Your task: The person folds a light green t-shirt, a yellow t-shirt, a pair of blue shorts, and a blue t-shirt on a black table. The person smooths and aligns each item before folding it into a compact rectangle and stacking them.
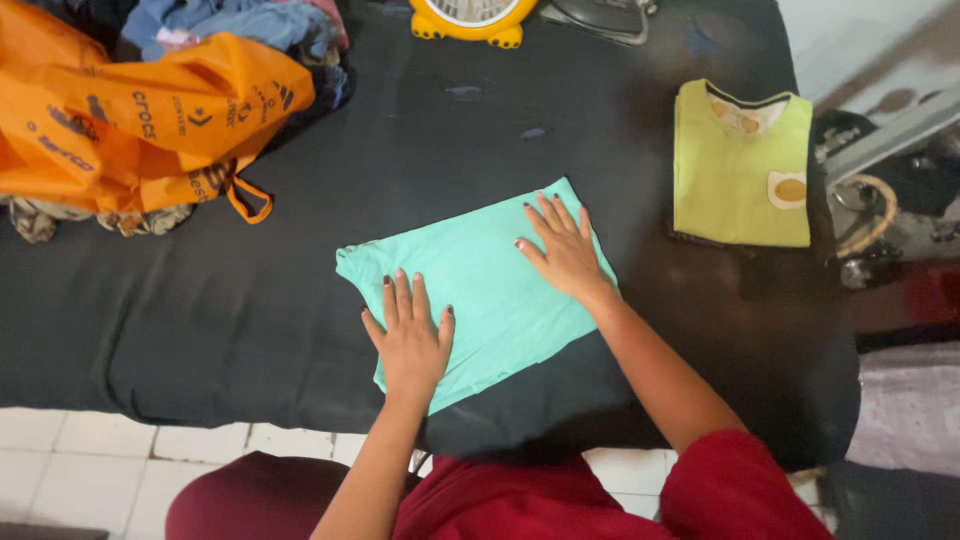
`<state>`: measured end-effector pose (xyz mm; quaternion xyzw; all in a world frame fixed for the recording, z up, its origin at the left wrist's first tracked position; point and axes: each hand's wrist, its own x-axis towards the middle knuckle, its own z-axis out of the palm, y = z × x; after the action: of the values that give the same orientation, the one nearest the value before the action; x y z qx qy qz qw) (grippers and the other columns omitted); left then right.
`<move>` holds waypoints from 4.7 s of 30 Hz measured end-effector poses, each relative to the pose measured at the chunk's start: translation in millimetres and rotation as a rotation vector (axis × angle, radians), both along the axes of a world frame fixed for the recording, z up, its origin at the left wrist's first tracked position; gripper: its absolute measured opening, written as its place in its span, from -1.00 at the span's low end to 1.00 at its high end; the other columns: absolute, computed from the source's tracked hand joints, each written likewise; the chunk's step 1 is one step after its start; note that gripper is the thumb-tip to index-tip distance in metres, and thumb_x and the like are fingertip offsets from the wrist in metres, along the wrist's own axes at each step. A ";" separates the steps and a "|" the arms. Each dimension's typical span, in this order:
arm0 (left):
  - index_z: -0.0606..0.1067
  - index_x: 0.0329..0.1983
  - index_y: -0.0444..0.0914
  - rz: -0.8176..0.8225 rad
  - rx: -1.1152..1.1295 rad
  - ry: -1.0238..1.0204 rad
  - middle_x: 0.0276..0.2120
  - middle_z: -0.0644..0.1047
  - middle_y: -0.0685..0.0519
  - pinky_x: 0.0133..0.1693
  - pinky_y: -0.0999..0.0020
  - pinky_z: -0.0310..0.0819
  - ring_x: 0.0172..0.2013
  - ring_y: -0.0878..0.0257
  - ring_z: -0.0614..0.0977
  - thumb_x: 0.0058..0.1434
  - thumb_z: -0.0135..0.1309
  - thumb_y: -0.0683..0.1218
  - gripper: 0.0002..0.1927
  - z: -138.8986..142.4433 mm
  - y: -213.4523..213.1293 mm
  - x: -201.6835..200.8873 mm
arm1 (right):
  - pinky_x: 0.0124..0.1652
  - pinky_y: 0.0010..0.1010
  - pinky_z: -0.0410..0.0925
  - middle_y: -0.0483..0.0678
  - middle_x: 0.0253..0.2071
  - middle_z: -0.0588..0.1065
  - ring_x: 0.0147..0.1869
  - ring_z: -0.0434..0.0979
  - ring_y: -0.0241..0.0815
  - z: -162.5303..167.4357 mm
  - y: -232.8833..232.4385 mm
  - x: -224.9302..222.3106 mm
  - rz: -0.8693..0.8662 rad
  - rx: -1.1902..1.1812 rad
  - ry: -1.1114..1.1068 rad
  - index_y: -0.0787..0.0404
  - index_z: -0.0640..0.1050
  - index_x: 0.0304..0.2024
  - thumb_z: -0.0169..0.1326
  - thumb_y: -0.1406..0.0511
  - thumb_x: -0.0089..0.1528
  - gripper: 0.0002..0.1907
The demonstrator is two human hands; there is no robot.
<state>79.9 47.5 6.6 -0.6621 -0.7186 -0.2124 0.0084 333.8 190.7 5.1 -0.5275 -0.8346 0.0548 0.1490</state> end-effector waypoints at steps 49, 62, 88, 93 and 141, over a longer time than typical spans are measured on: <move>0.17 0.48 -0.27 -0.053 0.044 0.131 0.49 0.15 -0.09 0.36 -0.31 -0.18 0.48 -0.01 0.10 0.30 -0.18 0.38 -0.13 13.3 32.3 57.9 | 0.38 0.09 0.08 0.07 0.40 0.35 0.50 0.26 0.11 67.2 -67.9 86.4 -0.090 0.346 0.363 0.20 0.44 0.28 0.04 0.14 0.36 -0.52; 0.26 0.43 -0.24 0.179 0.027 0.014 0.46 0.16 -0.12 0.31 -0.37 -0.22 0.45 -0.06 0.11 0.35 -0.15 0.29 -0.27 -2.1 80.7 -48.1 | 0.39 0.23 -0.32 0.07 0.58 -0.08 0.64 -0.21 0.03 38.1 35.5 39.8 -0.181 0.003 0.116 0.20 0.10 0.51 -0.19 -0.11 0.40 -0.21; 0.53 -0.14 -0.20 -0.286 0.067 0.132 -0.14 0.52 -0.07 0.07 0.01 0.36 -0.04 -0.03 0.52 -0.01 0.22 -0.19 -0.68 106.5 -97.6 -160.2 | -0.13 -0.33 0.43 -0.06 -0.23 0.57 -0.17 0.60 -0.13 119.0 -69.4 58.9 0.304 -0.361 0.127 0.21 0.65 -0.24 0.12 0.46 0.15 -0.84; 0.60 -0.25 -0.24 -0.069 0.128 -0.197 -0.26 0.61 -0.04 -0.11 0.06 0.47 -0.17 -0.05 0.61 0.11 0.26 -0.11 -0.83 97.0 -120.1 -181.2 | 0.01 -0.34 0.46 -0.02 -0.09 0.61 -0.01 0.65 -0.13 131.1 -79.0 47.7 0.215 -0.397 0.232 0.21 0.60 -0.01 0.17 0.33 0.17 -0.68; 0.61 -0.23 -0.17 0.515 0.305 -0.332 -0.12 0.56 0.03 0.18 -0.17 0.09 0.05 -0.02 0.48 0.30 0.13 0.02 -0.82 -8.1 138.8 -191.1 | 0.21 -0.11 0.18 -0.12 0.13 0.52 0.27 0.40 -0.06 19.1 74.9 -67.8 -0.126 0.298 0.416 0.05 0.63 -0.04 0.17 0.27 0.24 -0.77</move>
<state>-111.2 186.3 -1.5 -0.4065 -0.8137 -0.4132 0.0437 266.1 265.6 24.2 -0.5281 -0.7503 0.0291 0.3967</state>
